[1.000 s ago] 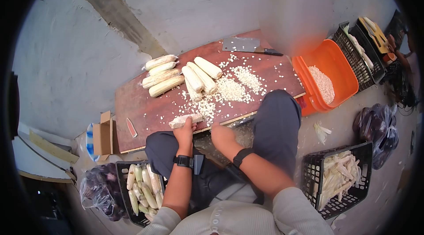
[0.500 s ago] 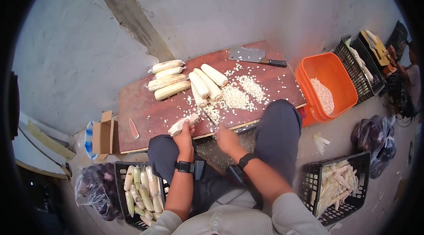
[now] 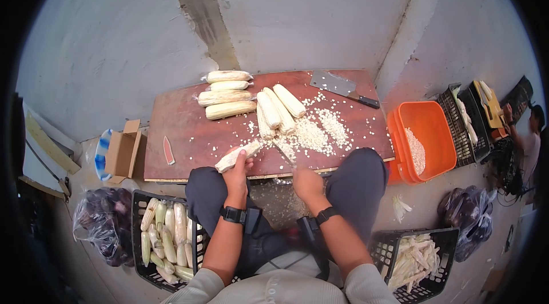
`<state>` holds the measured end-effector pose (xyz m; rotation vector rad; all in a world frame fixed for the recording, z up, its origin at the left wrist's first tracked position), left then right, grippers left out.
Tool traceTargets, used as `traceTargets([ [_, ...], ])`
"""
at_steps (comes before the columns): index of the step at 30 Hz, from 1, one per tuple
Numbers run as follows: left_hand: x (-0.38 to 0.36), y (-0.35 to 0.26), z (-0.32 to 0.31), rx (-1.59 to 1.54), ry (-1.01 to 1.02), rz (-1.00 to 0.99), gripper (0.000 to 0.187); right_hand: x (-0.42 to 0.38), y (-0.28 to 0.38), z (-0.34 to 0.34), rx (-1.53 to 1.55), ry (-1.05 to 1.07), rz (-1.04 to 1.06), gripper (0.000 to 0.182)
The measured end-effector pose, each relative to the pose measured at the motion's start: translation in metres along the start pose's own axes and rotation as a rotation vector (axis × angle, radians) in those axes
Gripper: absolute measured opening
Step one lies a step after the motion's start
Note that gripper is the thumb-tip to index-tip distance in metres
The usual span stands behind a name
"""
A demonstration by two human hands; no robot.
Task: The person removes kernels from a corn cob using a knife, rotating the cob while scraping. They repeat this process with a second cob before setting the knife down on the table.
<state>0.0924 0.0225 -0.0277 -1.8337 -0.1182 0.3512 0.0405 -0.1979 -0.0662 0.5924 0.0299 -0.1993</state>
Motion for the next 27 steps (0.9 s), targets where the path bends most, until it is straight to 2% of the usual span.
traceTargets([
  [2, 0.001, -0.002, -0.003, 0.01, 0.021, -0.025, 0.032, 0.006, -0.01, 0.017, -0.005, -0.105, 0.009, 0.03],
  [6, 0.001, -0.003, -0.008, 0.061, 0.071, -0.137, 0.029, -0.001, -0.006, 0.052, 0.302, -0.205, -0.039, 0.035],
  [9, -0.014, -0.039, -0.019, 0.549, 0.044, -0.531, 0.032, -0.003, -0.002, 0.036, 0.847, -0.13, -0.182, 0.031],
  [13, -0.022, -0.045, -0.028, 0.596, 0.119, -0.556, 0.034, -0.006, 0.04, 0.024, 1.214, -0.024, -0.133, 0.029],
  [14, -0.024, -0.047, -0.029, 0.609, 0.117, -0.582, 0.033, -0.01, 0.05, 0.026, 1.208, 0.055, -0.177, 0.032],
  [18, -0.04, -0.06, -0.038, 0.722, 0.12, -0.741, 0.036, -0.014, 0.071, 0.031, 1.248, 0.126, -0.19, 0.038],
  [22, -0.049, -0.055, -0.047, 0.802, 0.235, -0.795, 0.052, -0.017, 0.082, 0.032, 1.244, 0.186, -0.194, 0.042],
  [27, -0.057, -0.057, -0.052, 0.88, 0.29, -0.855, 0.056, -0.016, 0.081, 0.022, 1.25, 0.163, -0.159, 0.041],
])
Point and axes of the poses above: each hand's wrist, its own x-axis towards the middle knuckle, its own z-axis out of the back of the hand, y = z × x, the point moved 9 cm from there along x, towards the middle knuckle, and after that the axes turned 6 degrees about x, right-handed, at the moved point
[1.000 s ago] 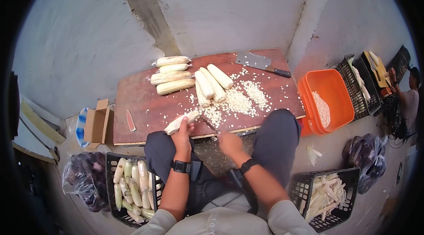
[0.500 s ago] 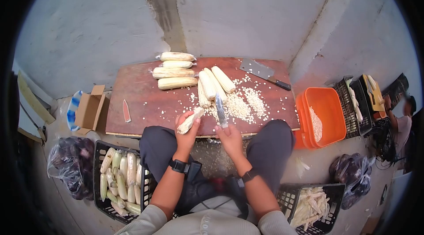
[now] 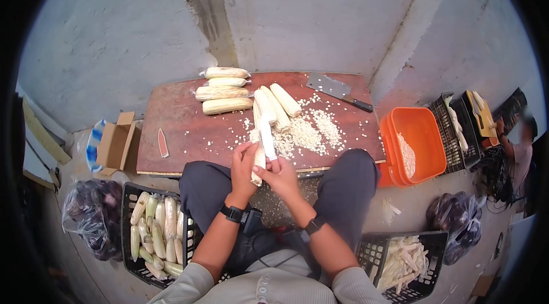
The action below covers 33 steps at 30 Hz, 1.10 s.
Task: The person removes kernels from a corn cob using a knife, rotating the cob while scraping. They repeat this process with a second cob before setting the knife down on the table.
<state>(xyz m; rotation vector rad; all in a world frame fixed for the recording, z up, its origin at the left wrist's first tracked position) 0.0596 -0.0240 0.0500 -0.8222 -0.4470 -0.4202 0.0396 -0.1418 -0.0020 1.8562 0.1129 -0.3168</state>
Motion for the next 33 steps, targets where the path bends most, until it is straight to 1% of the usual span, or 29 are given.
traceTargets([
  [4, -0.001, -0.008, 0.003, 0.047, -0.014, -0.041, 0.063, -0.01, 0.015, -0.006, 0.123, -0.02, -0.019, 0.039],
  [7, -0.006, 0.014, -0.01, -0.116, -0.035, 0.042, 0.066, -0.004, 0.009, 0.003, 0.158, -0.049, -0.004, 0.039],
  [10, -0.007, 0.026, -0.01, -0.4, 0.004, 0.24, 0.063, 0.01, -0.007, 0.019, 0.158, -0.058, 0.082, 0.04],
  [11, -0.008, 0.037, -0.013, -0.588, -0.005, 0.348, 0.061, 0.013, -0.01, 0.024, 0.159, -0.055, 0.119, 0.04],
  [13, -0.015, 0.056, -0.022, -0.958, -0.021, 0.574, 0.059, 0.011, -0.004, 0.028, -0.021, -0.032, 0.163, 0.039],
  [14, -0.016, 0.06, -0.024, -1.001, 0.005, 0.627, 0.058, 0.01, -0.002, 0.029, -0.111, -0.019, 0.184, 0.039],
  [16, -0.016, 0.063, -0.025, -1.084, 0.059, 0.736, 0.058, 0.003, 0.009, 0.023, -0.172, 0.047, 0.208, 0.04],
  [17, -0.014, 0.059, -0.023, -1.078, 0.063, 0.733, 0.055, 0.001, 0.014, 0.02, -0.202, 0.081, 0.222, 0.041],
  [20, -0.014, 0.062, -0.026, -0.966, 0.092, 0.703, 0.049, 0.002, 0.018, 0.027, -0.457, -0.017, 0.316, 0.039],
  [23, -0.013, 0.061, -0.026, -0.906, -0.014, 0.54, 0.043, -0.01, 0.047, 0.031, -0.841, -0.253, 0.496, 0.038],
  [26, -0.01, 0.061, -0.015, -0.633, -0.041, 0.462, 0.041, -0.009, 0.042, 0.034, -0.758, -0.227, 0.488, 0.031],
  [29, -0.013, 0.067, -0.011, -0.42, -0.056, 0.515, 0.045, -0.013, 0.032, 0.03, -0.832, -0.221, 0.481, 0.022],
  [32, -0.013, 0.068, -0.006, -0.082, -0.023, 0.475, 0.05, -0.021, 0.024, 0.02, -1.024, -0.148, 0.431, 0.021],
  [33, -0.011, 0.065, -0.005, -0.043, -0.025, 0.45, 0.049, -0.022, 0.019, 0.02, -1.055, -0.118, 0.397, 0.022],
])
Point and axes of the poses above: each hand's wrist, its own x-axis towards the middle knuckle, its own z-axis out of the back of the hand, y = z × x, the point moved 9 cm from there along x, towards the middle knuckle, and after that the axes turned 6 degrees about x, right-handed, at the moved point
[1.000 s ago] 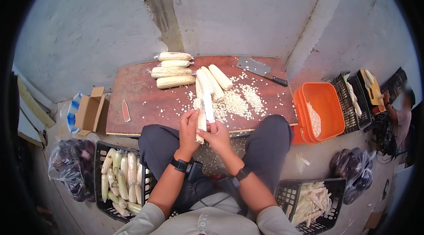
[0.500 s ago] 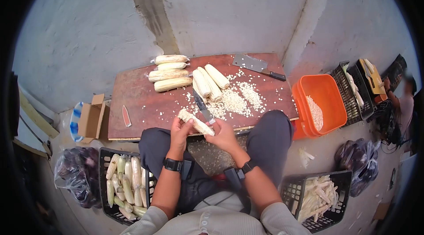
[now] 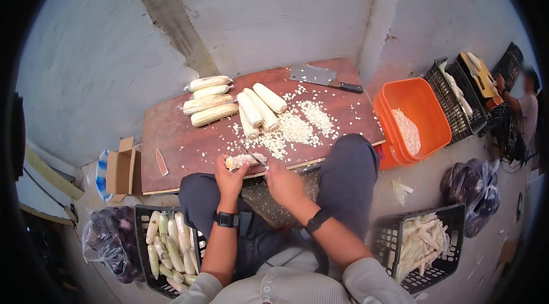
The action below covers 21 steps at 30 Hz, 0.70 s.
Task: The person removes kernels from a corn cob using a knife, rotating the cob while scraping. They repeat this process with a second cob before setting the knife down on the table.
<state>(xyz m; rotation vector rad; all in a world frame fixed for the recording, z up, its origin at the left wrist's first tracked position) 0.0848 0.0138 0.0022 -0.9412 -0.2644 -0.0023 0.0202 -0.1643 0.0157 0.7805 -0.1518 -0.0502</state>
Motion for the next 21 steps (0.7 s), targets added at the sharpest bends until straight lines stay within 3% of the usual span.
traceTargets([
  [2, -0.002, -0.009, 0.004, 0.076, -0.021, -0.048, 0.048, -0.004, -0.002, -0.01, -0.044, 0.096, -0.018, 0.027],
  [8, -0.005, -0.024, 0.006, 0.127, -0.037, -0.122, 0.045, -0.013, 0.014, 0.003, -0.188, 0.058, 0.092, 0.025],
  [11, -0.006, -0.037, 0.004, 0.136, -0.031, -0.15, 0.04, -0.019, 0.007, -0.008, -0.266, 0.079, 0.094, 0.015],
  [21, -0.008, -0.043, -0.006, 0.132, 0.058, -0.203, 0.028, -0.023, 0.01, -0.003, -0.306, 0.12, 0.081, 0.009],
])
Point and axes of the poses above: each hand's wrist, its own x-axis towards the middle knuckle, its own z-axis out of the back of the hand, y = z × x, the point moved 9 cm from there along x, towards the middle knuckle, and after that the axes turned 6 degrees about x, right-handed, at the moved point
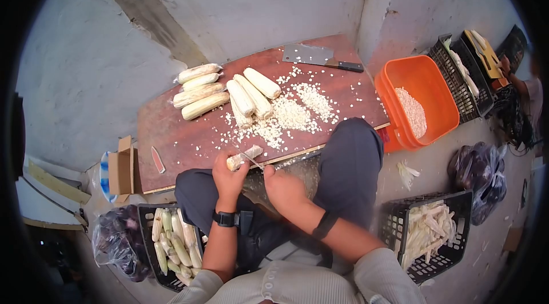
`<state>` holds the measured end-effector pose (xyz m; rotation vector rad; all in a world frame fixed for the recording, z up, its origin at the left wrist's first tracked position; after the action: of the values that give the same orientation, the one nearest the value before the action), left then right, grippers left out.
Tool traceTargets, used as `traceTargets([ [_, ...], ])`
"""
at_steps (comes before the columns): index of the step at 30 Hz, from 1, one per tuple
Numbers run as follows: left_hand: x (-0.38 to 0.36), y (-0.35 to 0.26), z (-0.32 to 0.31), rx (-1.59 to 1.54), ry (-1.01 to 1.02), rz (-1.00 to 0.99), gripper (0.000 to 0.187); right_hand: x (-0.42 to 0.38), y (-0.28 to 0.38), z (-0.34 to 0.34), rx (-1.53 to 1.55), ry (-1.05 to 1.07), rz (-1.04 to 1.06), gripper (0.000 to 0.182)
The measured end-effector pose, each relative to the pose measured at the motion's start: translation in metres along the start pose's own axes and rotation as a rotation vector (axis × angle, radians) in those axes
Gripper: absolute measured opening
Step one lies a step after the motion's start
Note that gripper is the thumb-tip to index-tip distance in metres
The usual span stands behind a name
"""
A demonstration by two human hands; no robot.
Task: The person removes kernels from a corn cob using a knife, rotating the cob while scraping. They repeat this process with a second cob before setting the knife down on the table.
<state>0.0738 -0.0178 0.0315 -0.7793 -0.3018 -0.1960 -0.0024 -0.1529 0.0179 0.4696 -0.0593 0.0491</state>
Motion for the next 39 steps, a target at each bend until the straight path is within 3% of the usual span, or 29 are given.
traceTargets([
  [11, -0.003, -0.017, -0.009, -0.005, 0.048, -0.083, 0.021, 0.009, -0.012, -0.014, 0.064, 0.133, -0.094, 0.01],
  [23, -0.001, -0.014, -0.009, -0.025, 0.031, -0.081, 0.022, 0.046, -0.009, -0.041, 0.151, 0.092, -0.027, 0.012],
  [26, 0.002, 0.003, -0.006, -0.042, 0.02, 0.031, 0.023, 0.052, -0.006, -0.042, 0.169, 0.016, 0.034, 0.011],
  [29, 0.002, 0.004, -0.003, -0.055, -0.005, 0.049, 0.022, 0.053, -0.015, -0.052, 0.217, 0.001, 0.033, 0.014],
  [32, -0.001, 0.001, -0.001, -0.063, -0.056, -0.001, 0.022, 0.051, -0.019, -0.045, 0.315, 0.12, -0.117, 0.02],
  [35, -0.003, 0.005, 0.0, -0.058, -0.075, 0.016, 0.022, 0.053, -0.027, -0.049, 0.501, -0.018, -0.055, 0.023],
  [39, -0.004, 0.006, 0.006, -0.044, -0.079, 0.056, 0.023, 0.047, -0.026, -0.029, 0.593, 0.001, -0.116, 0.023],
])
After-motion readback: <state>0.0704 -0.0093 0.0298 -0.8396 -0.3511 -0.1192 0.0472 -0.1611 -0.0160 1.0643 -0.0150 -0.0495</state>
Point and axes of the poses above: each hand's wrist, its own x-axis towards the middle knuckle, its own z-axis out of the back of the hand, y = z × x, the point moved 9 cm from there along x, towards the middle knuckle, and after that the axes turned 6 degrees about x, right-handed, at the moved point
